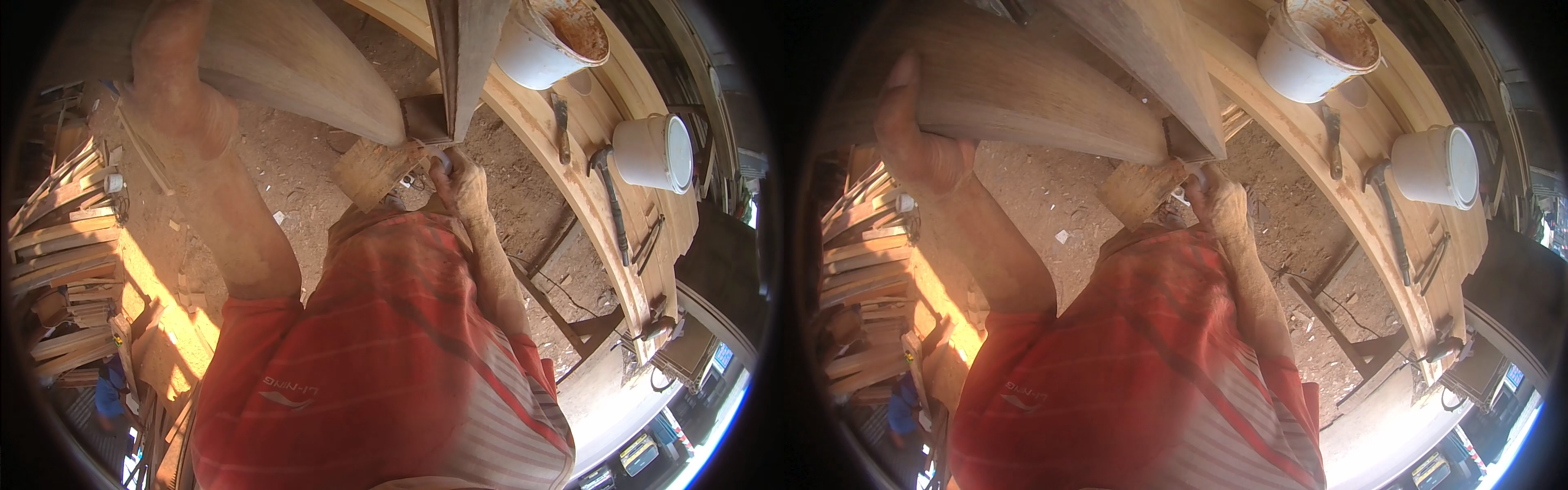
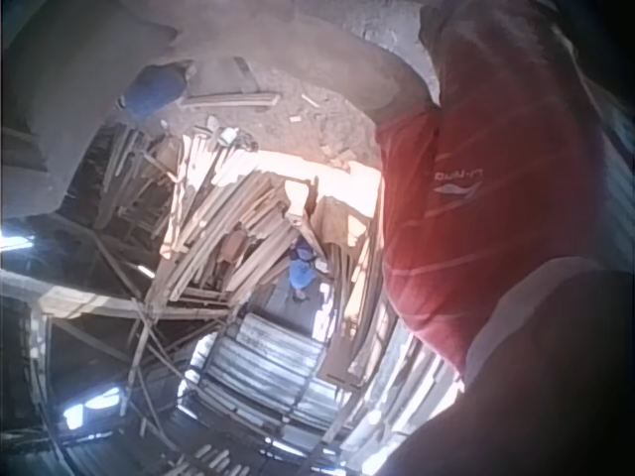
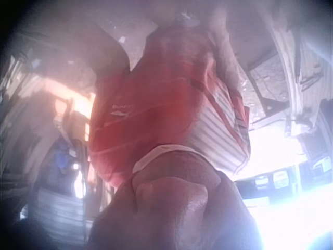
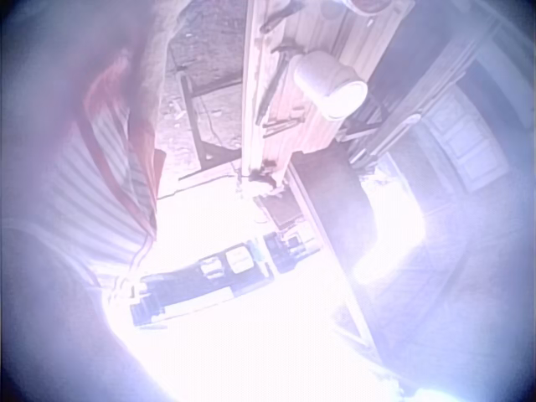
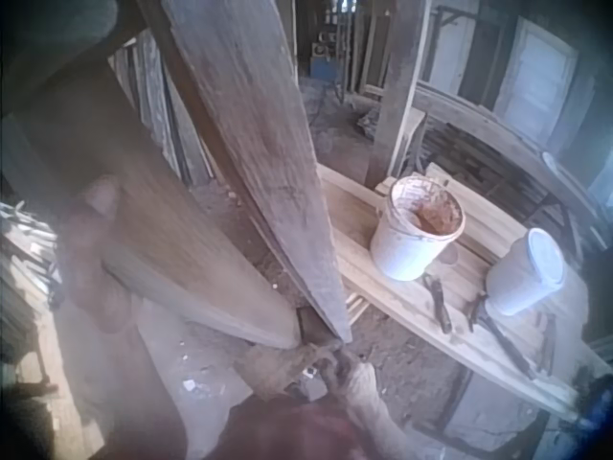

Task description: The person applies a substance from a container to the joints and surfaces of a wooden box-like frame using a small spatula, turning the frame to reach different sides.

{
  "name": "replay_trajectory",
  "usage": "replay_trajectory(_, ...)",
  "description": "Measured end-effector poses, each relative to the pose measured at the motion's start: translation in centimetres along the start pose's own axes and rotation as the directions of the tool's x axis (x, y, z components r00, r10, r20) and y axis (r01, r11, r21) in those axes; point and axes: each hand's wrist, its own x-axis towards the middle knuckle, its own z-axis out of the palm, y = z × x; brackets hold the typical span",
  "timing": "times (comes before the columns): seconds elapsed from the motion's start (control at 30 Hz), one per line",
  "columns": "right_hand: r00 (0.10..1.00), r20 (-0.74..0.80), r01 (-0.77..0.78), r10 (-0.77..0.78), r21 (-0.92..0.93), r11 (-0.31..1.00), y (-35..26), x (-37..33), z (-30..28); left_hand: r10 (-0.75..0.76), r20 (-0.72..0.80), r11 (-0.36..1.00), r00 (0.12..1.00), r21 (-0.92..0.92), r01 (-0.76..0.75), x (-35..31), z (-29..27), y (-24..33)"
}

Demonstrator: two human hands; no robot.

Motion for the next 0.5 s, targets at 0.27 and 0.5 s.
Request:
replay_trajectory(0.27,1.000,0.000,0.030,-0.030,-0.013,0.999,0.1,0.0,0.1,0.052,0.097,0.999,0.994,0.008,-0.053,0.6,-0.9,0.0)
replay_trajectory(0.5,1.000,0.018,0.017,-0.016,-0.031,0.999,0.5,-0.1,0.0,-0.048,0.186,0.996,0.981,-0.069,0.061,0.9,-1.3,0.0)
